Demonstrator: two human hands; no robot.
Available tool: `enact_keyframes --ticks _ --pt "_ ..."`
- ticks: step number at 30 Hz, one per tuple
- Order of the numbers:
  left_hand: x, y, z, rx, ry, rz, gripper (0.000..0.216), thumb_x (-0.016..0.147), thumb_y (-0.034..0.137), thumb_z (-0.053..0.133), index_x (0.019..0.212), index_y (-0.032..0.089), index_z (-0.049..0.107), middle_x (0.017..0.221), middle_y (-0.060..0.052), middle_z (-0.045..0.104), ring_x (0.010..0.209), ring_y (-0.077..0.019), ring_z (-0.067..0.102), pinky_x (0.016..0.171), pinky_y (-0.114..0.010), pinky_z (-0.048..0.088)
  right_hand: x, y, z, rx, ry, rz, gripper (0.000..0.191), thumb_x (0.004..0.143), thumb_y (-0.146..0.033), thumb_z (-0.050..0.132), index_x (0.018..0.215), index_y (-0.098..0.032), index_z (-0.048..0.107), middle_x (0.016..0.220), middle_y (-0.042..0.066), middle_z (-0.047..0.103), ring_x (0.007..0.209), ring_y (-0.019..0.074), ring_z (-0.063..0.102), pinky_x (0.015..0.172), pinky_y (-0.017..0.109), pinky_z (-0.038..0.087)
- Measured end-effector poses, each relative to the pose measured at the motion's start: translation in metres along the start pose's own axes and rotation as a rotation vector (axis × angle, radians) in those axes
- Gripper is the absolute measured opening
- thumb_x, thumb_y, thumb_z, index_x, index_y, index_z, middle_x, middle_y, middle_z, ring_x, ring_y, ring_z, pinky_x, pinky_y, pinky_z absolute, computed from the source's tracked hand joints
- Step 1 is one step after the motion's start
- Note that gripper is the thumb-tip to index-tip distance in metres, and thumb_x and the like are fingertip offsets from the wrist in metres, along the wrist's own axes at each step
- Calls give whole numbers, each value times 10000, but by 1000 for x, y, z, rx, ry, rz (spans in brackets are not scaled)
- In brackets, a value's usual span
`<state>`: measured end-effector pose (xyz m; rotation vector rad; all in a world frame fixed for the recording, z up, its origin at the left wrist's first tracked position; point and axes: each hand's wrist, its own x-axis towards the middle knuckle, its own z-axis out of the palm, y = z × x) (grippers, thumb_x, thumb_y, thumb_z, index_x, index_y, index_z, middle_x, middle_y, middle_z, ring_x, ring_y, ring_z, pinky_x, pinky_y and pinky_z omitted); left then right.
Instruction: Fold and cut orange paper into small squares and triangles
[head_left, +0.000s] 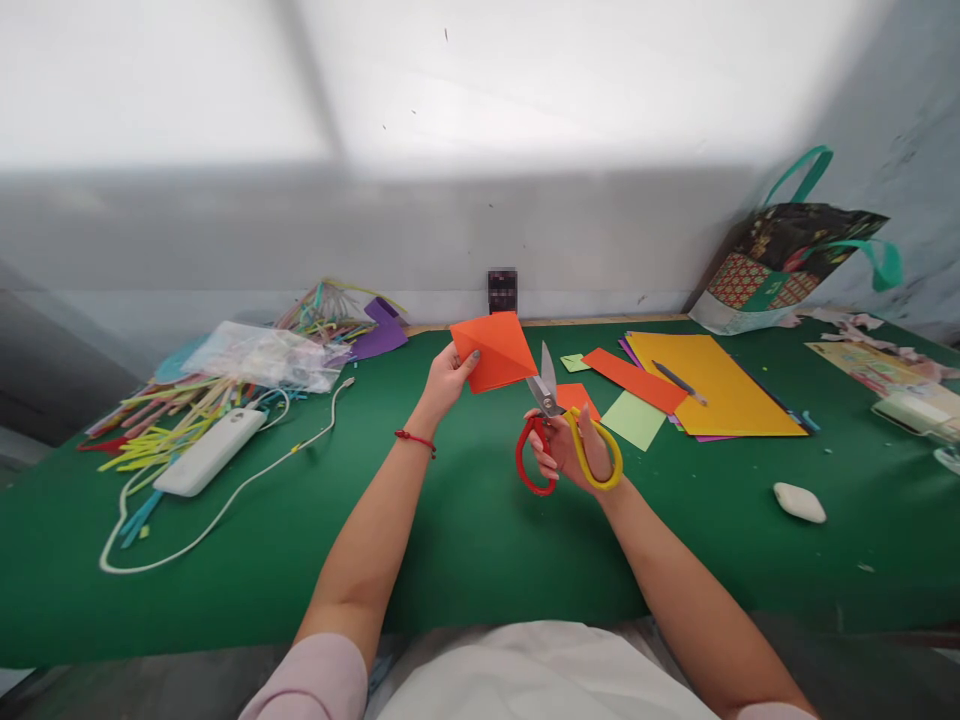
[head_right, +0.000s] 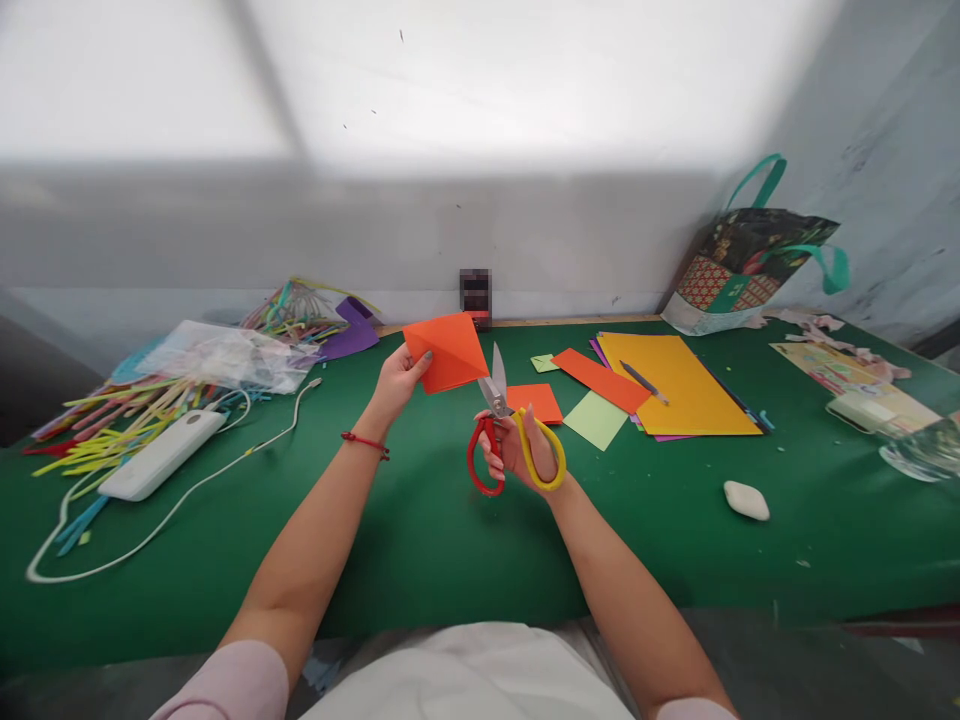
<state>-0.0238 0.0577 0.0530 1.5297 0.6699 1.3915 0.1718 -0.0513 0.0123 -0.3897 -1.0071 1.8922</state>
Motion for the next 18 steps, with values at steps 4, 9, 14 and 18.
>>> enact_keyframes --ticks 4,9,14,18 --pt "0 6 3 27 -22 41 448 711 460 658 1056 180 603 1115 -118 648 1074 -256 581 896 -374 473 0 -2 -1 -6 -8 -8 589 798 -702 333 1019 -195 536 716 11 504 471 106 389 408 253 327" --pt "-4 10 10 -51 23 7 453 692 419 685 1070 190 584 1133 -106 638 1072 -252 581 868 -346 490 0 -2 -1 -41 -2 -41 561 808 -682 345 1021 -198 532 726 13 503 476 105 393 418 255 339" --pt "-7 11 20 -164 160 -82 373 641 317 705 980 191 612 1060 -78 666 1004 -252 612 776 -316 517 1 0 -1 -72 18 -52 554 802 -680 363 1022 -199 527 735 16 510 483 109 398 422 257 350" --pt "-9 13 29 -214 269 -125 328 635 339 707 910 176 631 1018 -84 679 990 -254 621 790 -321 511 2 1 -2 -101 31 -61 561 800 -683 358 1032 -200 525 730 16 504 487 113 398 423 261 357"
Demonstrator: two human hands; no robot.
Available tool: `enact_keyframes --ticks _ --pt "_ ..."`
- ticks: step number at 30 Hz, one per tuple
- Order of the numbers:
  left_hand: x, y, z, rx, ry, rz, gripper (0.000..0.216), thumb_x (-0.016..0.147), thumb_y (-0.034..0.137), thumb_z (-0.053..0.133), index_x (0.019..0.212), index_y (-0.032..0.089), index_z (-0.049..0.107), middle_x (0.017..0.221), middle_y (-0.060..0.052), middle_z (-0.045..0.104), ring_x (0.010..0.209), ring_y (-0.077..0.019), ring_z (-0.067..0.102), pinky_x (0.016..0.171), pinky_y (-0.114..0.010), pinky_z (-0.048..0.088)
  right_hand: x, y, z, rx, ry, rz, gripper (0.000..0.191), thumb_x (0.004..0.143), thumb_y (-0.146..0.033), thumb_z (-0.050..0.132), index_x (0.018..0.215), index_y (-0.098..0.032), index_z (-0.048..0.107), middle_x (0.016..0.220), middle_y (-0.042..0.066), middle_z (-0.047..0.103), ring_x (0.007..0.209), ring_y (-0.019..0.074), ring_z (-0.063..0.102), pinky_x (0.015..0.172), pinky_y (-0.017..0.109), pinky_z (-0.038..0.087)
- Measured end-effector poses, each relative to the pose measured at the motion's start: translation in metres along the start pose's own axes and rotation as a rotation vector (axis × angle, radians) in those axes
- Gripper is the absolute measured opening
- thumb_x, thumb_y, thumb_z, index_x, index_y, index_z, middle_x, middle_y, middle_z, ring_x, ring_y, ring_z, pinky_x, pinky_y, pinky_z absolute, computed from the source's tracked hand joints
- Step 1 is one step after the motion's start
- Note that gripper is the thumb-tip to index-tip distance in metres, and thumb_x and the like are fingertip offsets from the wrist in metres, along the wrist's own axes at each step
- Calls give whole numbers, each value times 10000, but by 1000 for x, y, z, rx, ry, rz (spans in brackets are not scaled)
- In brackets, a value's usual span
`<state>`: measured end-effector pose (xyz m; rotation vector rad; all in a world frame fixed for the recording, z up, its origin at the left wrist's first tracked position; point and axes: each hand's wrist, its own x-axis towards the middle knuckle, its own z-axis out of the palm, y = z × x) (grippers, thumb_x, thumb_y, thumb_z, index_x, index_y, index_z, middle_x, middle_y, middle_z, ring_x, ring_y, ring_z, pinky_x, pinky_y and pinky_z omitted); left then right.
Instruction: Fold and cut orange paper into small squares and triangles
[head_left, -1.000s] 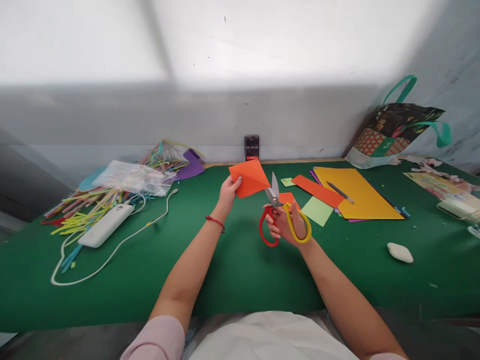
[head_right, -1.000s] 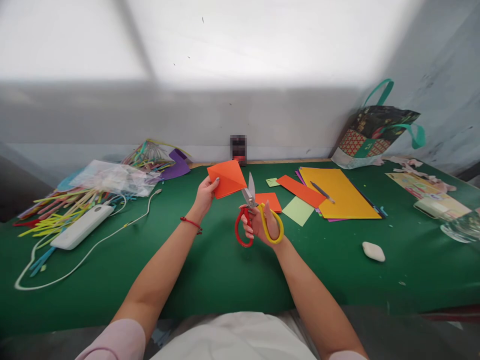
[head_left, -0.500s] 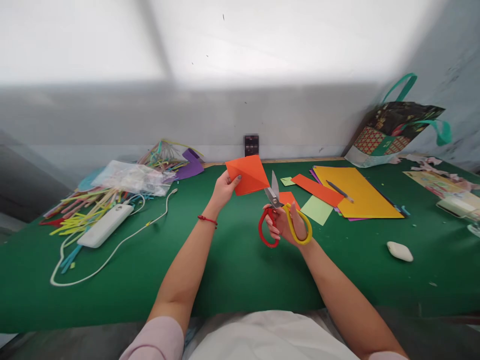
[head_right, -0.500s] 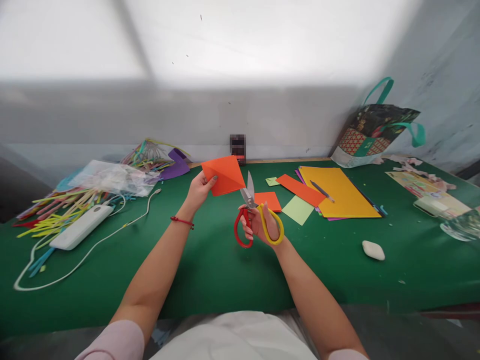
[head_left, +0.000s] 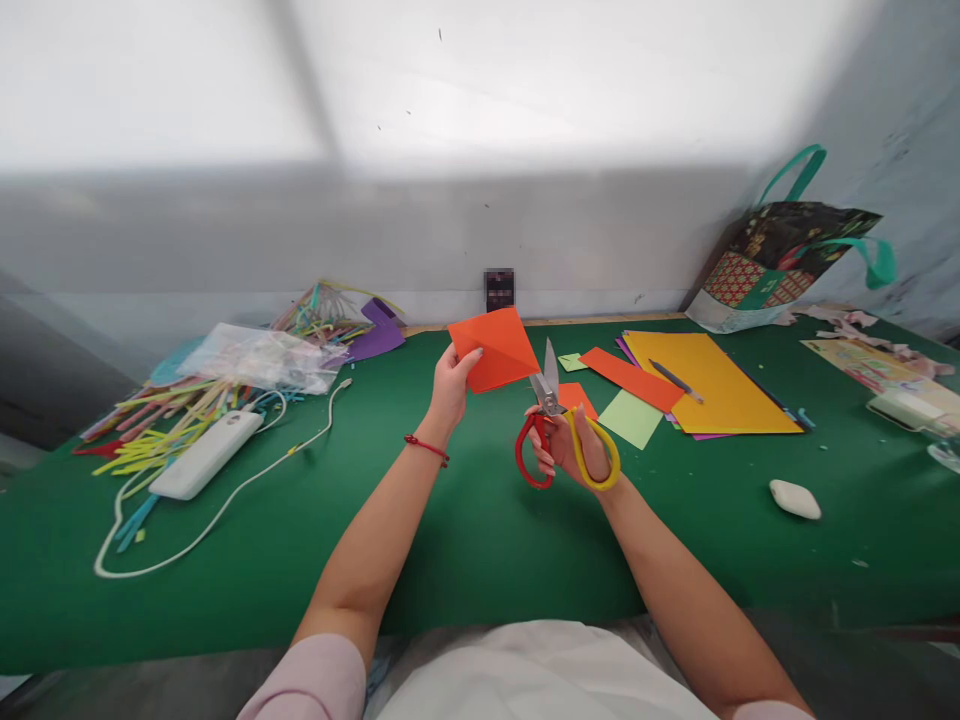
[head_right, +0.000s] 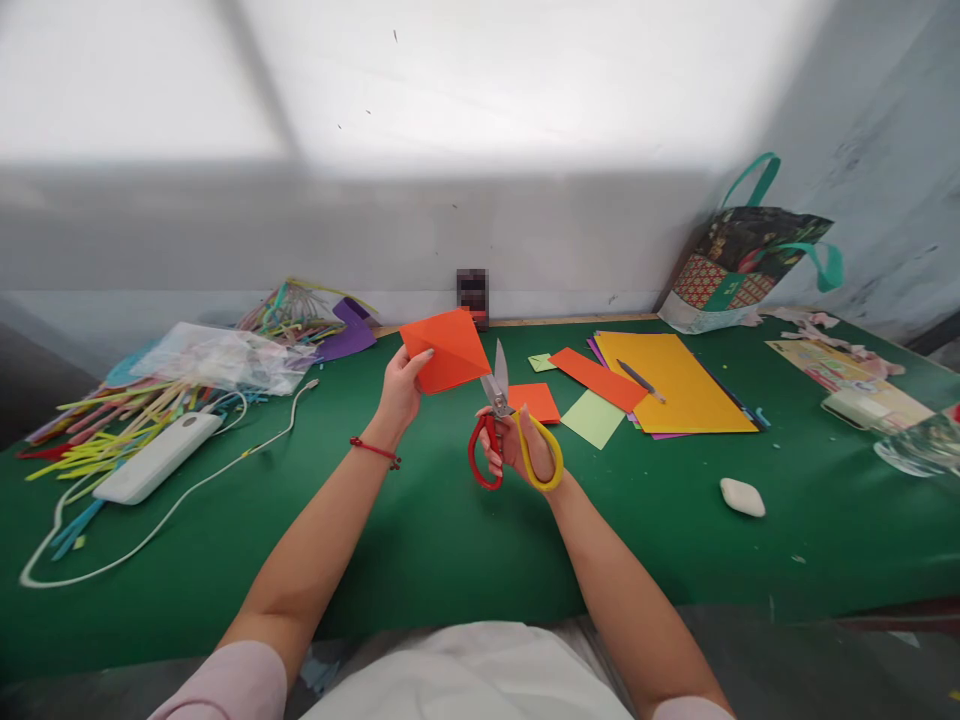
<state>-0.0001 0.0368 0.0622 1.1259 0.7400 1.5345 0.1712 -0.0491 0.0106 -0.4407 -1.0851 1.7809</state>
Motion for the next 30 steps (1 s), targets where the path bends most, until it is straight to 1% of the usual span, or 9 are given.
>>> enact_keyframes --ticks 4,6,10,12,14,17,20,26,30 --pt "-1 -2 4 2 70 -11 383 623 402 730 906 168 623 1044 -105 669 1014 -264 613 827 -343 504 0 0 0 -37 -2 5 564 795 -684 368 1037 -200 523 716 19 496 496 120 399 422 263 361" --pt "-1 -4 4 1 85 16 452 593 403 758 953 177 604 1052 -100 664 1032 -261 606 839 -338 502 0 0 0 -49 5 11 562 797 -682 364 1038 -199 520 715 20 496 496 121 400 421 264 362" --pt "-1 -5 5 -21 83 34 752 559 367 797 1228 250 472 1090 -72 653 1069 -248 592 876 -339 499 0 0 -1 -49 -7 12 569 786 -688 385 1041 -199 520 722 18 502 494 116 406 423 261 365" --pt "-3 -4 6 -39 76 27 829 570 348 795 1299 278 407 1148 -63 632 1106 -248 572 903 -348 491 1 0 -1 -50 -16 7 572 777 -692 402 1038 -199 525 721 18 504 495 115 409 424 259 366" --pt "-5 -3 8 -60 55 -13 749 579 343 788 1250 245 471 1174 -75 623 1126 -264 558 915 -366 487 1 0 0 -53 -18 5 569 779 -691 401 1038 -199 526 720 18 506 494 115 411 422 259 365" --pt "-8 -2 10 -103 10 -143 502 590 343 770 1032 164 613 1133 -117 645 1095 -299 577 903 -404 494 0 0 0 -62 -19 -2 555 795 -681 381 1035 -201 524 719 19 505 491 116 414 423 261 364" --pt "-10 0 10 -147 0 -201 371 619 324 745 934 155 646 1110 -120 658 1073 -300 592 905 -418 492 0 -1 0 -77 -15 -9 547 799 -676 378 1034 -204 524 719 21 508 490 117 416 427 265 367" --pt "-12 1 13 -96 -57 -196 375 594 312 771 919 163 657 1097 -109 665 1059 -300 600 912 -424 483 1 0 0 -78 -15 -9 559 781 -689 397 1034 -205 522 710 16 507 487 120 417 422 266 367" --pt "-10 -3 12 -47 -30 -146 440 545 365 799 911 162 665 1063 -109 678 1052 -306 601 909 -431 483 0 -1 1 -65 -15 2 546 794 -683 371 1012 -203 514 733 22 511 489 118 417 424 268 364"
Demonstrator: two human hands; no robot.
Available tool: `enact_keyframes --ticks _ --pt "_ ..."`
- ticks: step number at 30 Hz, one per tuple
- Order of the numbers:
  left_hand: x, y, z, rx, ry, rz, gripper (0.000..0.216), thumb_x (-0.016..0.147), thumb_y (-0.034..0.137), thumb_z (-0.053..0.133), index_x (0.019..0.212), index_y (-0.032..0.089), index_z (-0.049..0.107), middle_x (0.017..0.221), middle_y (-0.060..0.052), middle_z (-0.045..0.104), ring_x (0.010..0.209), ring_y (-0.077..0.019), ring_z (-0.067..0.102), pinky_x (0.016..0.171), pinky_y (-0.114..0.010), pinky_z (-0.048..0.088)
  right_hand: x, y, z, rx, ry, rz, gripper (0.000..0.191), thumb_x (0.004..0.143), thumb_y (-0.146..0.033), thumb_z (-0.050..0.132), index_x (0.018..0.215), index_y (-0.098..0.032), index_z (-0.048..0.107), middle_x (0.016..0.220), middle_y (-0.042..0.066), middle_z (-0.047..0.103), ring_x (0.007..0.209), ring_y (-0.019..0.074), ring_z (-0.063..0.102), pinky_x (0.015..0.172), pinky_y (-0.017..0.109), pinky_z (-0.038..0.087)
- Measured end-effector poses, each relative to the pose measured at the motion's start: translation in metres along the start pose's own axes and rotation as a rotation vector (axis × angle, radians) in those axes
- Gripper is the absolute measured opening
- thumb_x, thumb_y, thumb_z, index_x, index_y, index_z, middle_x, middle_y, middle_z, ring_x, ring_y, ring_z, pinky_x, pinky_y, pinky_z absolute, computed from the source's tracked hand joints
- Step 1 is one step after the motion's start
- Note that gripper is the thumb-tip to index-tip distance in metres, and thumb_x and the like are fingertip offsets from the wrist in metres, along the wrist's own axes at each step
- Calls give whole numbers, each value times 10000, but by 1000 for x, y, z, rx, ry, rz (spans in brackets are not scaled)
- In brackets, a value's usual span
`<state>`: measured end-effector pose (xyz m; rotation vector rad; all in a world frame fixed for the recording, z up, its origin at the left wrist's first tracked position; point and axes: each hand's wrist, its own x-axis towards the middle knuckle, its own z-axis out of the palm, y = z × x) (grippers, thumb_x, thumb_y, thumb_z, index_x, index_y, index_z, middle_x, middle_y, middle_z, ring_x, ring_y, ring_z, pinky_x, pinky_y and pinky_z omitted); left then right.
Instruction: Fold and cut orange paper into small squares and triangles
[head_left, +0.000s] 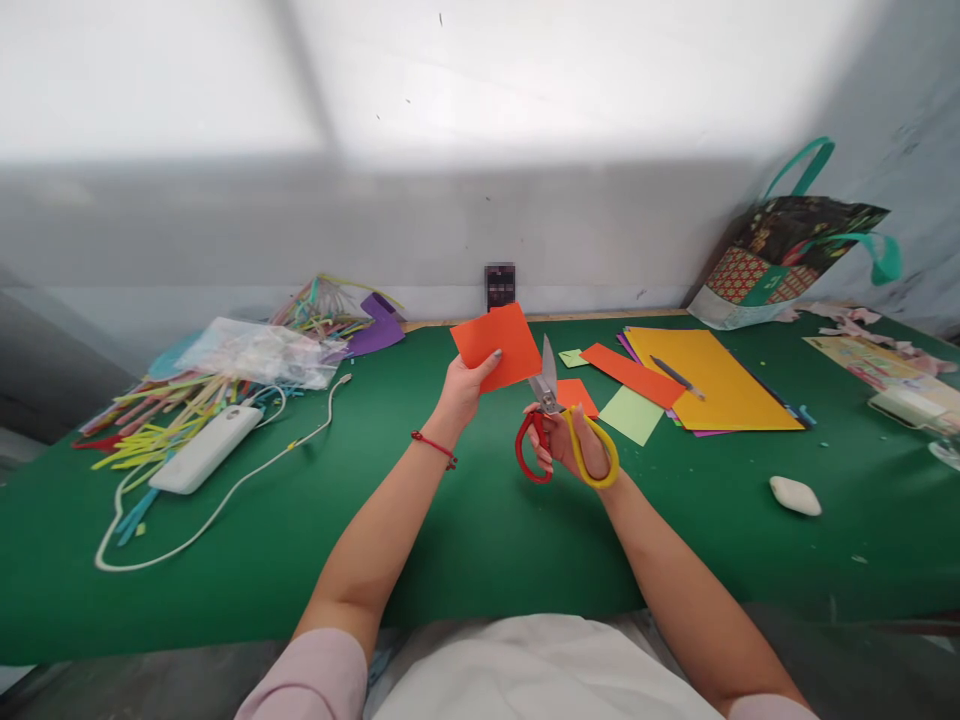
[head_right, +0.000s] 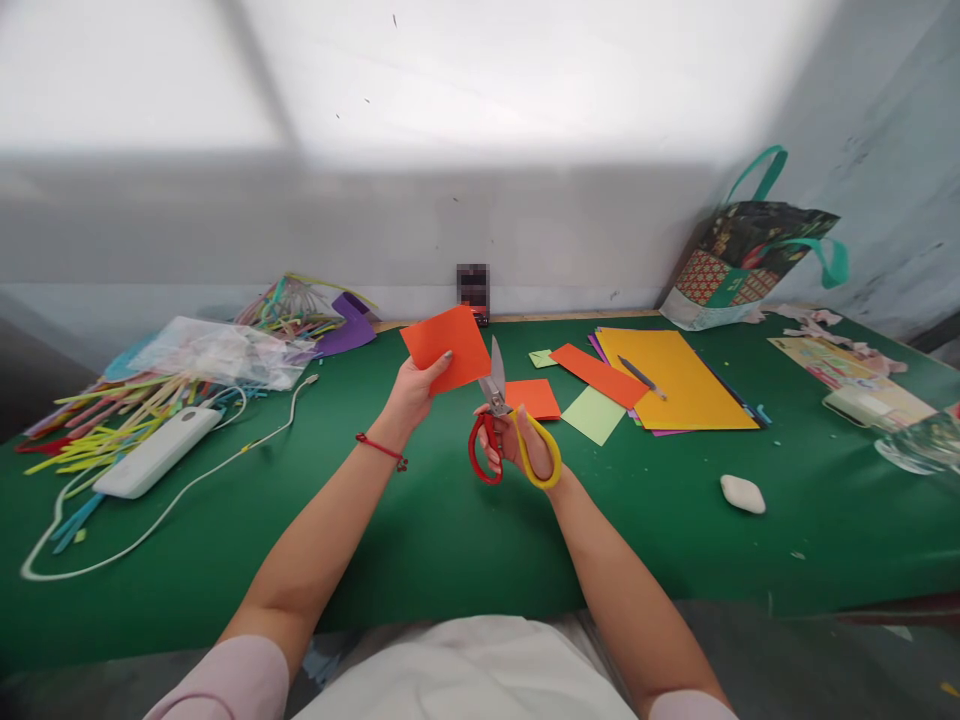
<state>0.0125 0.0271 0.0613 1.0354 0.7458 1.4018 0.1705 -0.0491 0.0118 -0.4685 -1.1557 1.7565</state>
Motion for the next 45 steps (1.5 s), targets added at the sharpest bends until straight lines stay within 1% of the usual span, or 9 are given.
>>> enact_keyframes --ticks 5,10,16,20,27,33,37,40,45 --pt "4 -1 -4 21 13 30 452 523 395 805 891 164 682 1061 -114 679 1048 -305 602 904 -426 483 -3 -4 3 55 -5 8 554 788 -696 361 977 -197 511 723 16 503 478 111 399 418 262 355" --pt "5 1 -8 63 16 51 420 514 406 806 836 160 694 987 -109 701 993 -298 625 876 -424 494 -3 -3 4 70 -16 -7 571 754 -717 408 970 -200 515 717 11 504 473 109 405 409 255 351" --pt "6 3 -8 100 23 94 427 514 404 803 843 152 699 984 -113 699 1001 -302 618 890 -446 479 -2 0 2 59 -20 -22 579 765 -718 389 978 -193 511 667 -13 458 417 81 328 344 222 267" --pt "6 4 -7 107 25 105 406 520 394 799 838 160 701 981 -108 700 992 -296 622 890 -442 480 -3 1 2 52 -12 -28 572 769 -714 390 979 -196 509 659 -19 451 407 72 316 333 214 251" --pt "8 6 -11 119 20 111 388 535 391 791 835 159 706 991 -111 698 997 -293 620 897 -438 480 -4 0 -1 22 -1 -22 572 739 -720 443 944 -192 521 610 -43 439 357 39 264 286 184 188" --pt "7 10 -11 120 17 106 386 542 376 791 847 156 704 1007 -121 693 994 -300 622 896 -448 477 -4 0 -2 -17 22 -38 564 757 -703 440 963 -187 538 586 -55 429 324 22 233 252 166 172" --pt "6 12 -11 130 15 100 387 543 372 790 850 153 704 1012 -122 692 998 -303 619 888 -440 481 -3 0 -2 -49 40 -59 563 735 -697 480 952 -184 557 558 -66 431 296 13 216 235 160 174" --pt "7 12 -12 143 13 94 402 546 378 786 863 148 700 1022 -123 690 1004 -301 617 887 -435 480 -3 0 -3 -62 34 -70 569 729 -697 488 951 -177 557 552 -70 438 287 10 215 230 155 183" --pt "7 13 -13 155 5 74 437 535 382 791 884 138 695 1045 -132 684 1009 -293 617 905 -433 469 -2 0 -3 -19 12 -56 576 744 -711 448 944 -180 549 579 -59 446 308 19 231 234 154 201"
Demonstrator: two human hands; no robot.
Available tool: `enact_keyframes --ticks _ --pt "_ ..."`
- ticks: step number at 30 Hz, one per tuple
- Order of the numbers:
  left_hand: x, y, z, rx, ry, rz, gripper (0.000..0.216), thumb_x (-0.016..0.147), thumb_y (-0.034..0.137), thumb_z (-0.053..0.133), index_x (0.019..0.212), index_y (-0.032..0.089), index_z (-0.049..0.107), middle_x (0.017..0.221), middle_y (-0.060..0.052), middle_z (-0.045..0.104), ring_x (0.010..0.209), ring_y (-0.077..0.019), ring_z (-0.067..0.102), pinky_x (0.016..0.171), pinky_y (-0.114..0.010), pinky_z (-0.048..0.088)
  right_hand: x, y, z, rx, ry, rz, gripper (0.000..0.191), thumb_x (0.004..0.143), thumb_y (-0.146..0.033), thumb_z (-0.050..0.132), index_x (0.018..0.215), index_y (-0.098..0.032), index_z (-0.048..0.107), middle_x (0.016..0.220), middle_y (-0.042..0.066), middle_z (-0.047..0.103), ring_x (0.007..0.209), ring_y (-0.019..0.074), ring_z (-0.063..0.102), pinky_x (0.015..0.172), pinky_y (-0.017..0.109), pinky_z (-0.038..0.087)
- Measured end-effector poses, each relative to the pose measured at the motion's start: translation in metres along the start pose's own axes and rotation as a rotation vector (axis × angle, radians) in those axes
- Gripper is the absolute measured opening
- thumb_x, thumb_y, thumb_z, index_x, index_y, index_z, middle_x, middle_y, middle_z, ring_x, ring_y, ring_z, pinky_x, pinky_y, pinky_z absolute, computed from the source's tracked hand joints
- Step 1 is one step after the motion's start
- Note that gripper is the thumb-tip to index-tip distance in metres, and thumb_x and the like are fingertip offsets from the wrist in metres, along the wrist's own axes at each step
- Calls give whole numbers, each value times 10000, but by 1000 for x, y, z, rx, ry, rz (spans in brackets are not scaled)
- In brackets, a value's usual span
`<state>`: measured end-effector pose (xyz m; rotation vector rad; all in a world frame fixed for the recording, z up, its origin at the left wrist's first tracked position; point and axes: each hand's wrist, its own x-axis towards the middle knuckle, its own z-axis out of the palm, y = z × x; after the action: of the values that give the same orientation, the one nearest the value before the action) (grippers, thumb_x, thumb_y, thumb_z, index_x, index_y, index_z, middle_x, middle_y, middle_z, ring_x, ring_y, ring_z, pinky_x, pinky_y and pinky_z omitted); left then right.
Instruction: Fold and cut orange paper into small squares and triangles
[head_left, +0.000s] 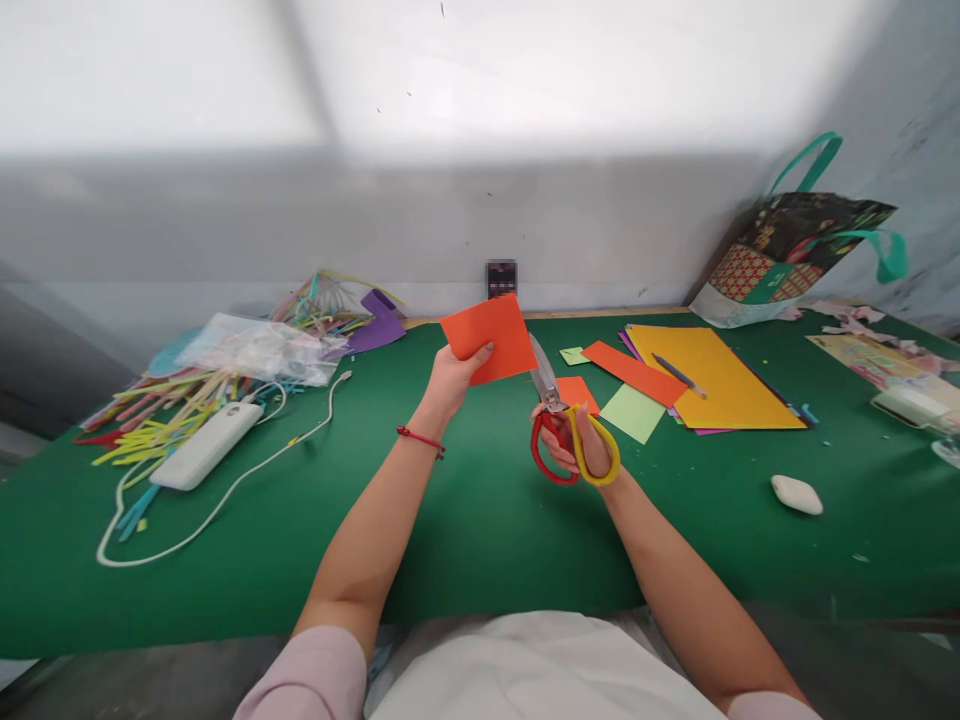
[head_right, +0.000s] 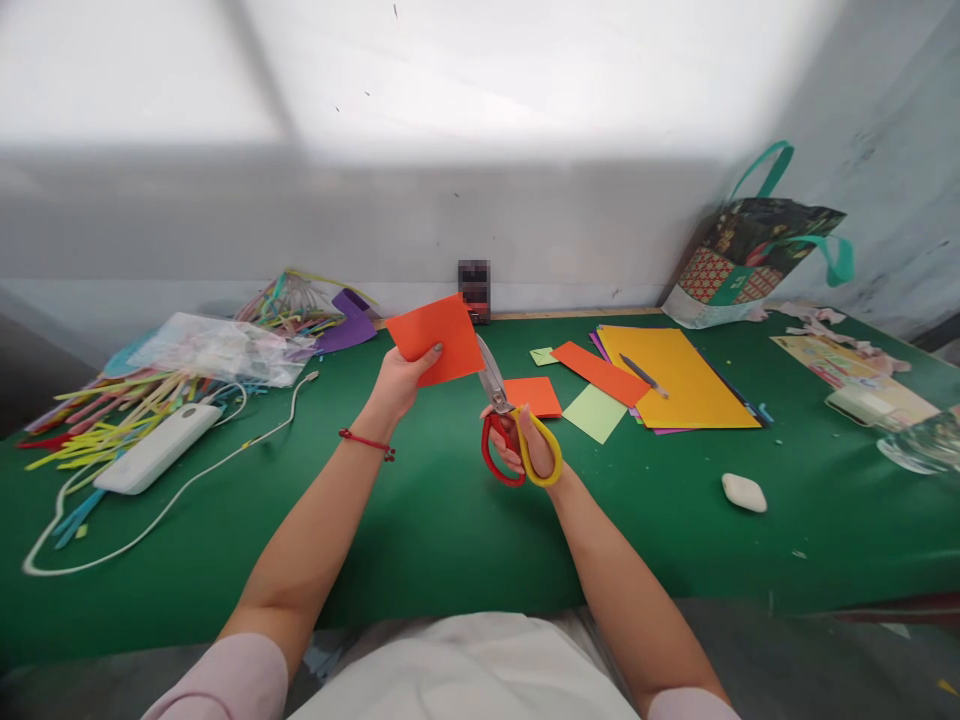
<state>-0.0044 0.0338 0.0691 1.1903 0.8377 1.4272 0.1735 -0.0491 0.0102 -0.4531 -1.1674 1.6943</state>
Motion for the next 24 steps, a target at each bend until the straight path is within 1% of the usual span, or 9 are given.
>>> enact_keyframes --ticks 6,11,14,19,24 --pt "-4 4 2 32 -63 -45 444 523 387 799 879 140 702 1034 -122 691 1012 -292 617 897 -418 478 0 -2 3 18 -8 -4 616 712 -746 441 949 -189 551 611 -37 459 363 47 314 282 173 263" --pt "-9 3 6 92 -134 -89 468 523 399 799 898 135 704 1029 -119 693 995 -296 623 871 -417 491 0 -3 2 -2 -9 -50 630 719 -757 406 965 -195 550 644 -20 479 400 70 365 319 200 327" --pt "-10 2 7 106 -162 -92 459 544 407 787 905 137 703 1037 -118 691 999 -294 623 866 -410 494 0 -4 1 -20 -10 -60 655 726 -764 377 988 -189 550 652 -11 485 406 77 373 321 208 341" --pt "-11 2 7 115 -178 -84 441 566 413 775 911 148 704 1038 -114 691 996 -291 625 874 -418 487 -1 -3 0 -11 5 -52 653 721 -768 381 979 -192 549 629 -19 484 378 70 360 308 205 322" --pt "-11 1 7 129 -178 -68 441 574 422 767 910 142 706 1038 -116 690 1001 -295 621 878 -426 487 -2 -2 -1 -14 33 -39 621 729 -756 393 944 -193 546 592 -40 462 332 45 303 271 179 247"
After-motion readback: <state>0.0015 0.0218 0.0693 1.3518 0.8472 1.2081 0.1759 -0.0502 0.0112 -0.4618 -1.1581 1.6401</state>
